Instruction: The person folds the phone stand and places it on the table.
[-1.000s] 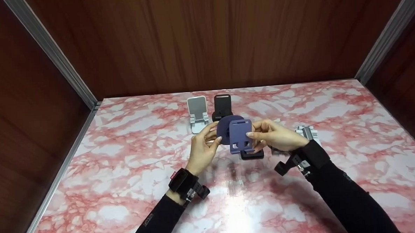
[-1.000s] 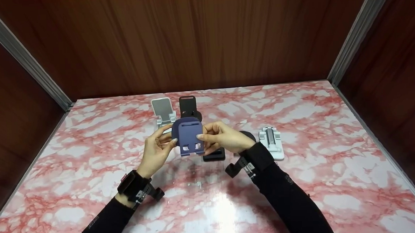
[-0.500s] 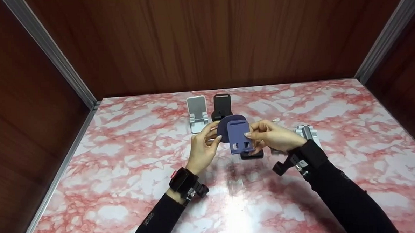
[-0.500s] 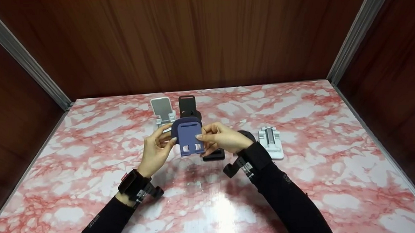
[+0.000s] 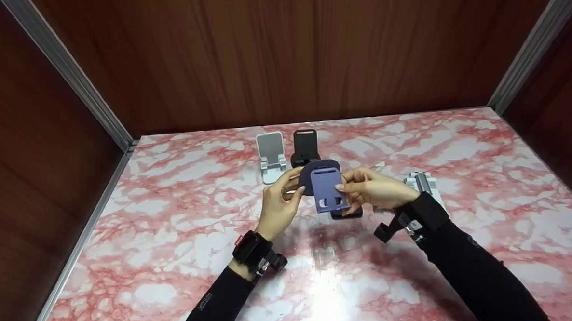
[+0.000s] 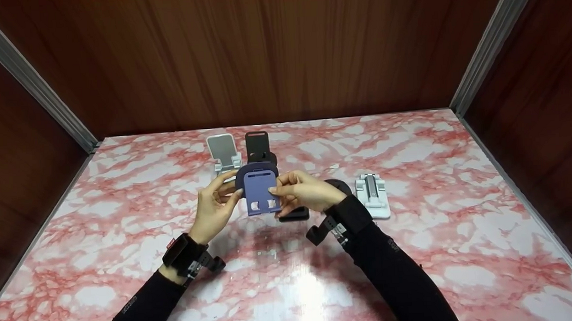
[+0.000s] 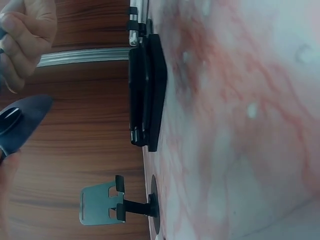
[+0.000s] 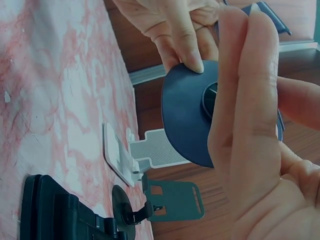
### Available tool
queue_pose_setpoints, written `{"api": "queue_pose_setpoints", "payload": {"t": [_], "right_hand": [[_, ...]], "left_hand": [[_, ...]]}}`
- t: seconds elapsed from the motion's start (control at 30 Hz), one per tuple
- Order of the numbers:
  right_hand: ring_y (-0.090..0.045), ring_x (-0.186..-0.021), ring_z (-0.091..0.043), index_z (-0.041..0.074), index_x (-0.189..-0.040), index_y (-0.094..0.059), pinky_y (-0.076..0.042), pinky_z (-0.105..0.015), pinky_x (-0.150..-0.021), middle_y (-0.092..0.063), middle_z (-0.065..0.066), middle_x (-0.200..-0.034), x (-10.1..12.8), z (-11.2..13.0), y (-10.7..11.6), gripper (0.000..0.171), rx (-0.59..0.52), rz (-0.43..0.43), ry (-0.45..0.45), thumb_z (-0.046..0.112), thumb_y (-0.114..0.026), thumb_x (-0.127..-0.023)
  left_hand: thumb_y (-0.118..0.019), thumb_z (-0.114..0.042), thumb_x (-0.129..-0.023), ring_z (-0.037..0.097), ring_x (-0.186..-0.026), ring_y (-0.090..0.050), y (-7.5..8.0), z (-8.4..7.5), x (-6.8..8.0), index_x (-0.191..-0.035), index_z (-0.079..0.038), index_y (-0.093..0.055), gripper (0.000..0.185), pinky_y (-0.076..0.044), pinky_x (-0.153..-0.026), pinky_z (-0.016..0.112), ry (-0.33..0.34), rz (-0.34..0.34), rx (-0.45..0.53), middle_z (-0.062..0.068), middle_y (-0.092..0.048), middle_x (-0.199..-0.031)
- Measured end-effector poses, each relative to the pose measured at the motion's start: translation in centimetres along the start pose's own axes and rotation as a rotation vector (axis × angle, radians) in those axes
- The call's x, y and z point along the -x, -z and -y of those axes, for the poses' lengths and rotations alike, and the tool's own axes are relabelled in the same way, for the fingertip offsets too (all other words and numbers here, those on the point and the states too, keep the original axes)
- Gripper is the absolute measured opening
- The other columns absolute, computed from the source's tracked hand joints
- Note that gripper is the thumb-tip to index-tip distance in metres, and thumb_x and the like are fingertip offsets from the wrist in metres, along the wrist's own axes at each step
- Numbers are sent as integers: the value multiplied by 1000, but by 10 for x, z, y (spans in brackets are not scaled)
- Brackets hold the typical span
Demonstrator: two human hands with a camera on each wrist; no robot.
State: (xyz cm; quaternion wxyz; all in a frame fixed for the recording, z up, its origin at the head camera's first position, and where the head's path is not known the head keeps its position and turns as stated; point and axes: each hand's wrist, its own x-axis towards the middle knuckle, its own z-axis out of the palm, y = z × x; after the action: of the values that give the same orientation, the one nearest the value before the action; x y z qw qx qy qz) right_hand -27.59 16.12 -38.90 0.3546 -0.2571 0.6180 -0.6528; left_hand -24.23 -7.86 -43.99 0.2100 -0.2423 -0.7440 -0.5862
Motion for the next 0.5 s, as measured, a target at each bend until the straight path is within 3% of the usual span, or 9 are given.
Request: {"api": "queue_pose_setpoints", "payload": {"t": [0.27,0.4,0.5], "right_hand": [[-62,-64,-7,11,-83,-58,-63,-30,-68,-62,4,-71,-3,-2,-1,16,97,-140,-20,9,-56,-99],[-64,-75,-10,10,-92,-51,-63,-33,-74,-61,0,-84,-2,-1,-3,13,181,-265,-26,11,-64,-95],[-63,-93,-16,6,-108,-45,-61,-36,-84,-56,-7,-104,-2,0,-4,28,205,-329,-20,14,-68,-93]], "left_hand": [[-63,10,-88,32,-98,-72,-1,0,0,-128,3,-60,40,-62,-77,27,113,-17,38,24,-72,-111],[-63,10,-89,34,-98,-72,-2,0,0,-128,6,-59,40,-62,-78,28,140,-21,77,26,-71,-111],[-62,12,-88,37,-100,-71,-2,0,0,-128,8,-57,41,-62,-81,28,163,-30,115,28,-70,-111]]}}
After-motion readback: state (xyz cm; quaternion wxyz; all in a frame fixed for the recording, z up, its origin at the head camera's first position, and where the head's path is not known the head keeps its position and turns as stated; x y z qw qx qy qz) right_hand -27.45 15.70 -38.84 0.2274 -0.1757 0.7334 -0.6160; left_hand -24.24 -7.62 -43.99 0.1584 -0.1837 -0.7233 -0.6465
